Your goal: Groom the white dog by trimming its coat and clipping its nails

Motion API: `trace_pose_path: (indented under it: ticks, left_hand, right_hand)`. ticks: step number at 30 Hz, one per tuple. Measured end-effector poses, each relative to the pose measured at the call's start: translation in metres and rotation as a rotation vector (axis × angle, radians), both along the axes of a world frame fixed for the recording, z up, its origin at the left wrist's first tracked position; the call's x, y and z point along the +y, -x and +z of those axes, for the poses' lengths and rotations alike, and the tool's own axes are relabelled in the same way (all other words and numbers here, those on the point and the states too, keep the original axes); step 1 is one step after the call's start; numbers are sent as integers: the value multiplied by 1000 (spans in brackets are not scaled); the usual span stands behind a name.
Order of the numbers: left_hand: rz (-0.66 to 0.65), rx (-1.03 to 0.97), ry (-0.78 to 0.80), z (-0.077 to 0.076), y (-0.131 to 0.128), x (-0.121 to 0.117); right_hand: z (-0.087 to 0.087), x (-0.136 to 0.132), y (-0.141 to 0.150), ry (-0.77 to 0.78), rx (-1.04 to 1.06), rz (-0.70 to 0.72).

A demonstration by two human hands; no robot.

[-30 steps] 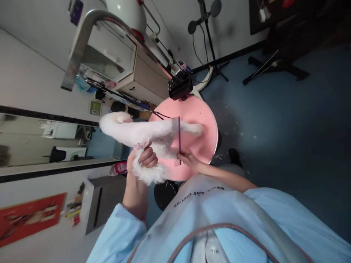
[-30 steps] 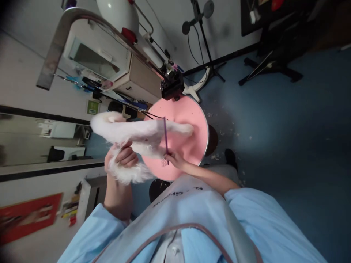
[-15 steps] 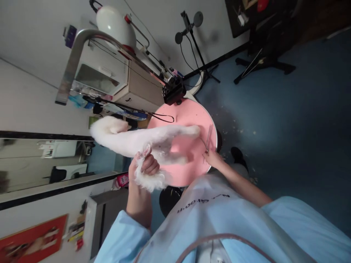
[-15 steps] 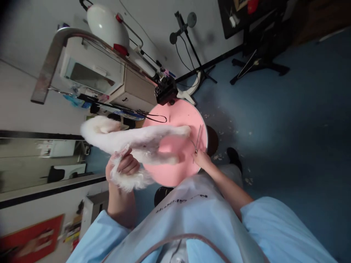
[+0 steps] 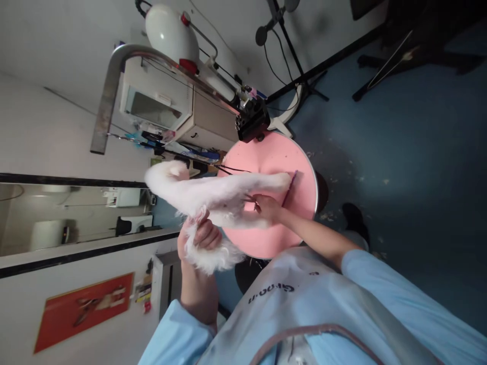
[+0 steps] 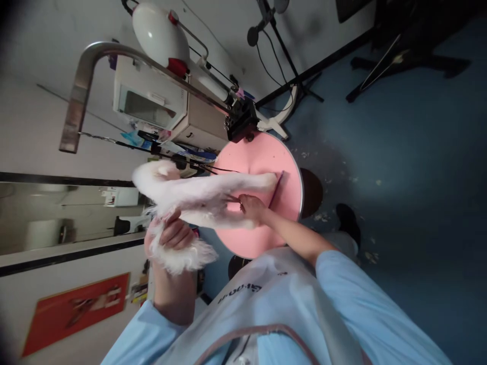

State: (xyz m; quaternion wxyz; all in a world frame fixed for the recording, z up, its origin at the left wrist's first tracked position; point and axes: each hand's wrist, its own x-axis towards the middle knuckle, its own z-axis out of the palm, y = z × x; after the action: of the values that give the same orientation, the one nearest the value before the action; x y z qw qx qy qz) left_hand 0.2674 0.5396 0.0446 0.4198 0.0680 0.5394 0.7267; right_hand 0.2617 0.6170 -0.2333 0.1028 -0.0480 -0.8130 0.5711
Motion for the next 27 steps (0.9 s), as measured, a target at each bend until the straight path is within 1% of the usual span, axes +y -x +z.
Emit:
trace_pose_path:
  ticks: [3, 5, 8, 11, 13, 16, 18, 21, 24, 27]
  left_hand:
    - [32, 84, 106, -1, 0, -2]
    - [36, 82, 142, -2, 0, -1]
    - [19, 27, 104, -4, 2, 0]
    - [-20, 30, 45, -3, 4, 1]
    - [-19, 30, 59, -1, 4, 2]
    - [26, 13, 115, -1, 4, 3]
    - [56, 18, 122, -2, 3, 3]
    - [71, 37, 116, -4, 3, 2]
    - [83, 27, 161, -5, 3, 3]
    - [78, 40, 178, -4, 4, 4]
  right_hand:
    - [-6, 2, 12, -38, 59, -2]
    - [-10, 1, 16, -75, 58, -15]
    - [-12, -1, 17, -113, 76, -24]
    - [-12, -4, 17, -123, 126, -50]
    - [-11, -4, 18, -128, 116, -59]
    - [-12, -5, 18, -127, 61, -42]
    - [-13, -5, 19, -123, 68, -46]
    - [-14, -5, 19, -124, 60, -61]
    - [-14, -4, 19, -129, 10, -37]
    - [-14, -4, 19, -127, 29, -26]
